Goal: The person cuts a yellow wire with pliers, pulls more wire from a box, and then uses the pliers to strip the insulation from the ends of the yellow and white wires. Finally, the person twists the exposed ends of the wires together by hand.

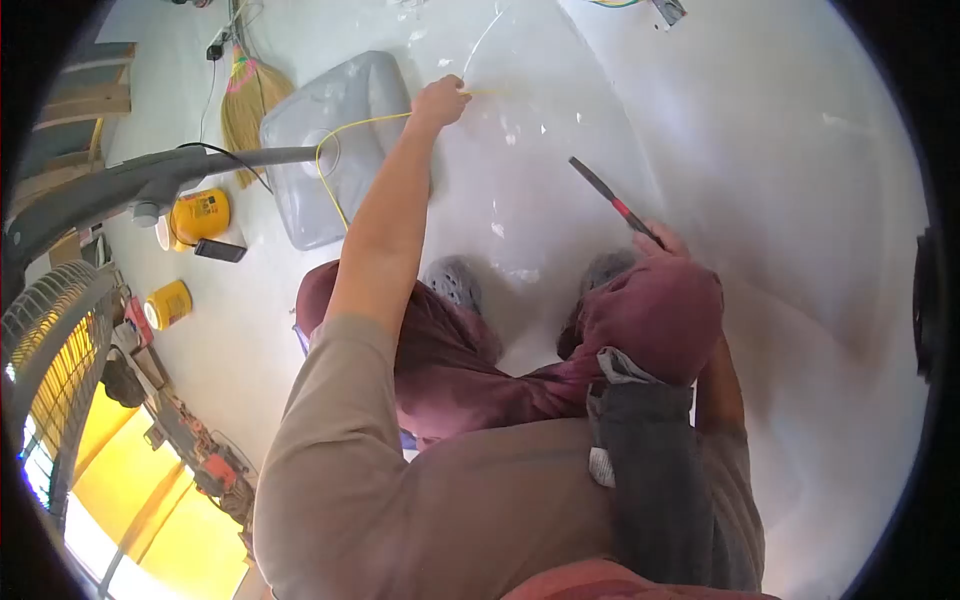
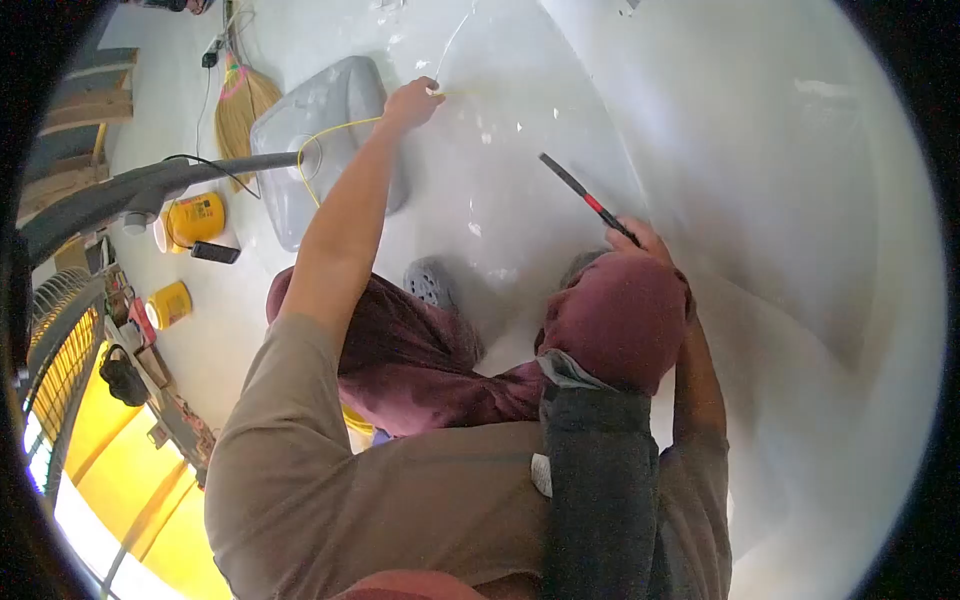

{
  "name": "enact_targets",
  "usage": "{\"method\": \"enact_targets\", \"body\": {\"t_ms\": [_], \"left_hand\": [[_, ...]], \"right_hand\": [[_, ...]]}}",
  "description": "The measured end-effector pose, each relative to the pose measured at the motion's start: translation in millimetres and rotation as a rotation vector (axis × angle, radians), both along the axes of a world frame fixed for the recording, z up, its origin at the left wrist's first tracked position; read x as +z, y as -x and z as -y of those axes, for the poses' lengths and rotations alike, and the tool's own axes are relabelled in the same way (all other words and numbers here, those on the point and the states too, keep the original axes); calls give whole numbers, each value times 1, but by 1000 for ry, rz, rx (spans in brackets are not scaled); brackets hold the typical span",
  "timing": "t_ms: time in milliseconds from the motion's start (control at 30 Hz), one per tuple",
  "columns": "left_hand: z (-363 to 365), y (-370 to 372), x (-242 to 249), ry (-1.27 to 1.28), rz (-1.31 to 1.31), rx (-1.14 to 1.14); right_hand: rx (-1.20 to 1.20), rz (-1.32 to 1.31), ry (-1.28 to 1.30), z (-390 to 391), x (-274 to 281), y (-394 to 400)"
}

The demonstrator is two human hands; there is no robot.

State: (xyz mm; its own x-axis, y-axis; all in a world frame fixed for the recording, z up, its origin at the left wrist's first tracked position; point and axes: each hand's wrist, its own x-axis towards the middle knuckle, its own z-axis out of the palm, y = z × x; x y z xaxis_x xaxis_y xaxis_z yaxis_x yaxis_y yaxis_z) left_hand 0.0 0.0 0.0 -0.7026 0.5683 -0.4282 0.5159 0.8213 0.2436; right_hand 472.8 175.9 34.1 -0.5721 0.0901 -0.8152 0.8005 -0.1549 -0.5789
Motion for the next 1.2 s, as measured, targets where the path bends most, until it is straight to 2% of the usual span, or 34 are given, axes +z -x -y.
{"method": "enact_targets", "body": {"t_ms": [67, 100, 167, 200, 267, 300, 367, 400, 533, 600, 667, 733, 800, 900, 1033, 1200], "left_hand": [[-14, 16, 12, 0, 173, -50], [-3, -5, -9, 0, 203, -51], [-2, 7, -7, -74, 284, -100], [-1, 9, -6, -81, 283, -95], [3, 10, 4, -194, 493, -158], [5, 11, 12, -201, 491, -162], [9, 13, 32, -139, 483, -195], [10, 15, 38, -142, 478, -188], [14, 24, 60, -81, 469, -215], [14, 27, 84, 28, 495, -211], [20, 28, 105, 8, 510, -173], [31, 29, 106, -21, 532, -136], [39, 26, 103, -159, 516, -210], [54, 17, 108, -189, 540, -194], [57, 17, 108, -219, 591, -189], [55, 23, 108, -205, 483, -189]], "right_hand": [[-80, -314, -352, 11, 48, 44], [-75, -284, -351, 32, 55, 39], [-219, -655, -414, 39, 66, 70], [-211, -657, -418, 36, 64, 78], [-115, -417, -114, 23, 58, 94], [-116, -419, -122, 17, 47, 101], [85, -313, -11, 11, 24, 110], [161, -342, -106, 17, 27, 114], [255, -278, -111, 35, 23, 128], [368, -351, -152, 39, 24, 140], [411, -362, -145, 41, 27, 154], [456, -363, -144, 43, 36, 166], [523, -337, -164, 44, 46, 180], [610, -322, -177, 52, 66, 195], [663, -343, -158, 51, 45, 199], [660, -380, -190, 47, 46, 198]]}}
